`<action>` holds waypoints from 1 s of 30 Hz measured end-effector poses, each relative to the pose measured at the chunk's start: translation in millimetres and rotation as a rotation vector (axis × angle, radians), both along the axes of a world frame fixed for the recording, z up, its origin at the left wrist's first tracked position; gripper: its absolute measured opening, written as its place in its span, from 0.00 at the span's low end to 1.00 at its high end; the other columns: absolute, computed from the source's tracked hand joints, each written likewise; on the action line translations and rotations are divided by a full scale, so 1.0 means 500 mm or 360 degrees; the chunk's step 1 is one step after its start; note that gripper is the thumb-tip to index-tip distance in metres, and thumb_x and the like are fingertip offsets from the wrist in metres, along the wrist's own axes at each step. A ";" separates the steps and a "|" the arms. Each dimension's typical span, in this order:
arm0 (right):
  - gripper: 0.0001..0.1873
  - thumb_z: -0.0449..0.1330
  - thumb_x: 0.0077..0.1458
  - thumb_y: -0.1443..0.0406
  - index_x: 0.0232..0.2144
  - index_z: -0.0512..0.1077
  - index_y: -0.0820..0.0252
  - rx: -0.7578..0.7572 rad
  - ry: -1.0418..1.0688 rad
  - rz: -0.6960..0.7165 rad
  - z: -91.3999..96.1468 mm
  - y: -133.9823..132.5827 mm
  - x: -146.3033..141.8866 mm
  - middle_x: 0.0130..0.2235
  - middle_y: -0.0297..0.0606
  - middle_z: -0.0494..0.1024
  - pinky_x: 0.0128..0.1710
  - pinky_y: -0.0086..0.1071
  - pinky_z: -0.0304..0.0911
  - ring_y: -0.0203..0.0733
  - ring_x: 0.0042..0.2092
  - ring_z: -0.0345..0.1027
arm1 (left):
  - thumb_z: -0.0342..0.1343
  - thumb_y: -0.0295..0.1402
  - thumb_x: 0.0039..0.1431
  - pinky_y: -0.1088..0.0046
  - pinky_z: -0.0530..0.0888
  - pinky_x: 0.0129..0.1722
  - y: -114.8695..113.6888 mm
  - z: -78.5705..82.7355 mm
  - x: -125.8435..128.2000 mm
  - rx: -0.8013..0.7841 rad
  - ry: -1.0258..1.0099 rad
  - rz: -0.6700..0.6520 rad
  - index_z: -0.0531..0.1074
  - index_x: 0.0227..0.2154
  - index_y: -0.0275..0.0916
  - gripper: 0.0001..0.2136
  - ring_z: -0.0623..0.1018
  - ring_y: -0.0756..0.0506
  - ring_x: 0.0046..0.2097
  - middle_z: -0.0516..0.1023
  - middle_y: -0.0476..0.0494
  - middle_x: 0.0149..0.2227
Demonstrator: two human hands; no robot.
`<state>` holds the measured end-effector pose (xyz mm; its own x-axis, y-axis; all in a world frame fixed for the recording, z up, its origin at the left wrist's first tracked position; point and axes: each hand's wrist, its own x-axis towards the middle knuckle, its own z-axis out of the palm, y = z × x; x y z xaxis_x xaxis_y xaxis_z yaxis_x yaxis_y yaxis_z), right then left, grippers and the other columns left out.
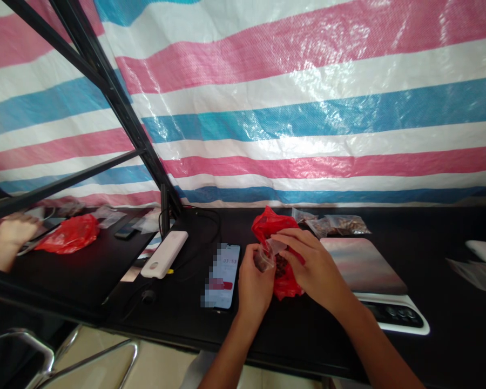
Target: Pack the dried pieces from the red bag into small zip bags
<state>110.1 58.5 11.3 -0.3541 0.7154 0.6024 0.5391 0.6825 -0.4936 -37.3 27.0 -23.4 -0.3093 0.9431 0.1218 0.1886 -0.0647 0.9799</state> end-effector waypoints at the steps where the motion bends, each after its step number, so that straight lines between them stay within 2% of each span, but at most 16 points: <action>1: 0.18 0.56 0.64 0.70 0.53 0.76 0.52 -0.0019 0.0000 -0.0022 -0.003 0.003 0.001 0.54 0.40 0.79 0.56 0.47 0.67 0.49 0.54 0.71 | 0.60 0.34 0.59 0.73 0.71 0.37 0.000 0.000 0.000 0.0003 0.0007 0.0006 0.70 0.39 0.41 0.08 0.77 0.47 0.35 0.77 0.48 0.35; 6: 0.16 0.57 0.63 0.68 0.52 0.76 0.54 -0.0095 -0.0099 -0.0157 -0.023 0.019 0.006 0.51 0.42 0.80 0.52 0.50 0.68 0.51 0.51 0.72 | 0.59 0.33 0.60 0.72 0.72 0.37 0.000 0.002 -0.003 0.0006 0.0010 0.0028 0.69 0.40 0.40 0.07 0.78 0.47 0.35 0.77 0.48 0.34; 9: 0.15 0.58 0.63 0.66 0.50 0.77 0.56 -0.0067 -0.0220 -0.0249 -0.038 0.024 0.010 0.48 0.43 0.81 0.50 0.50 0.67 0.52 0.47 0.72 | 0.59 0.33 0.60 0.72 0.72 0.36 -0.002 0.005 -0.007 0.0008 0.0018 0.0036 0.68 0.39 0.41 0.07 0.78 0.47 0.34 0.76 0.49 0.33; 12: 0.16 0.59 0.62 0.64 0.51 0.76 0.55 -0.0020 -0.0341 -0.0322 -0.052 0.026 0.014 0.47 0.43 0.82 0.50 0.50 0.66 0.54 0.48 0.70 | 0.58 0.34 0.61 0.72 0.71 0.35 -0.008 0.008 -0.010 -0.0020 0.0054 0.0051 0.67 0.39 0.41 0.07 0.76 0.47 0.32 0.74 0.50 0.31; 15: 0.18 0.61 0.61 0.62 0.54 0.75 0.53 0.0001 -0.0395 -0.0407 -0.057 0.024 0.017 0.53 0.44 0.78 0.51 0.53 0.64 0.57 0.53 0.67 | 0.57 0.34 0.62 0.72 0.71 0.35 -0.014 0.013 -0.009 -0.0042 0.0048 0.0055 0.66 0.40 0.41 0.07 0.75 0.47 0.32 0.73 0.51 0.31; 17: 0.20 0.62 0.60 0.63 0.55 0.74 0.53 -0.0009 -0.0369 -0.0473 -0.047 0.018 0.019 0.56 0.47 0.74 0.52 0.55 0.63 0.59 0.55 0.64 | 0.57 0.34 0.62 0.72 0.71 0.35 -0.016 0.018 -0.007 0.0004 0.0022 0.0068 0.65 0.40 0.41 0.08 0.75 0.48 0.32 0.72 0.51 0.32; 19: 0.18 0.63 0.59 0.64 0.52 0.75 0.53 -0.0065 -0.0336 -0.0406 -0.026 0.006 0.021 0.55 0.47 0.73 0.54 0.55 0.62 0.58 0.55 0.63 | 0.58 0.33 0.61 0.73 0.71 0.36 -0.016 0.025 -0.005 0.0112 -0.0003 0.0133 0.64 0.42 0.42 0.09 0.74 0.48 0.34 0.71 0.51 0.34; 22: 0.10 0.68 0.56 0.62 0.42 0.77 0.50 -0.0316 -0.0412 0.0057 0.015 -0.023 0.024 0.49 0.38 0.77 0.52 0.49 0.64 0.52 0.50 0.65 | 0.60 0.31 0.58 0.73 0.72 0.39 -0.012 0.034 -0.007 0.0283 -0.0021 0.0313 0.62 0.45 0.43 0.15 0.74 0.48 0.36 0.69 0.51 0.37; 24: 0.12 0.72 0.50 0.62 0.38 0.76 0.48 -0.0456 -0.0504 0.0293 0.033 -0.040 0.026 0.46 0.34 0.78 0.48 0.46 0.65 0.50 0.48 0.66 | 0.61 0.29 0.56 0.72 0.72 0.41 -0.010 0.037 -0.010 0.0344 -0.0022 0.0406 0.62 0.48 0.43 0.19 0.75 0.48 0.38 0.69 0.50 0.39; 26: 0.12 0.71 0.49 0.67 0.35 0.75 0.49 -0.0477 -0.0558 0.0324 0.037 -0.046 0.028 0.43 0.33 0.79 0.46 0.44 0.64 0.49 0.46 0.67 | 0.61 0.27 0.54 0.73 0.72 0.41 -0.009 0.037 -0.012 0.0353 -0.0041 0.0413 0.62 0.50 0.43 0.21 0.75 0.48 0.38 0.69 0.50 0.39; 28: 0.09 0.66 0.53 0.72 0.33 0.75 0.51 -0.0401 -0.0542 0.0255 0.032 -0.040 0.029 0.39 0.34 0.80 0.44 0.42 0.63 0.48 0.44 0.69 | 0.60 0.26 0.53 0.74 0.72 0.38 -0.008 0.036 -0.012 0.0325 -0.0093 0.0341 0.63 0.49 0.43 0.21 0.74 0.49 0.36 0.69 0.51 0.37; 30: 0.09 0.59 0.58 0.73 0.32 0.74 0.52 -0.0264 -0.0397 0.0146 0.026 -0.027 0.031 0.37 0.35 0.80 0.43 0.42 0.63 0.47 0.42 0.71 | 0.59 0.27 0.54 0.75 0.71 0.35 -0.008 0.036 -0.011 0.0296 -0.0147 0.0259 0.64 0.46 0.42 0.17 0.73 0.50 0.33 0.68 0.52 0.35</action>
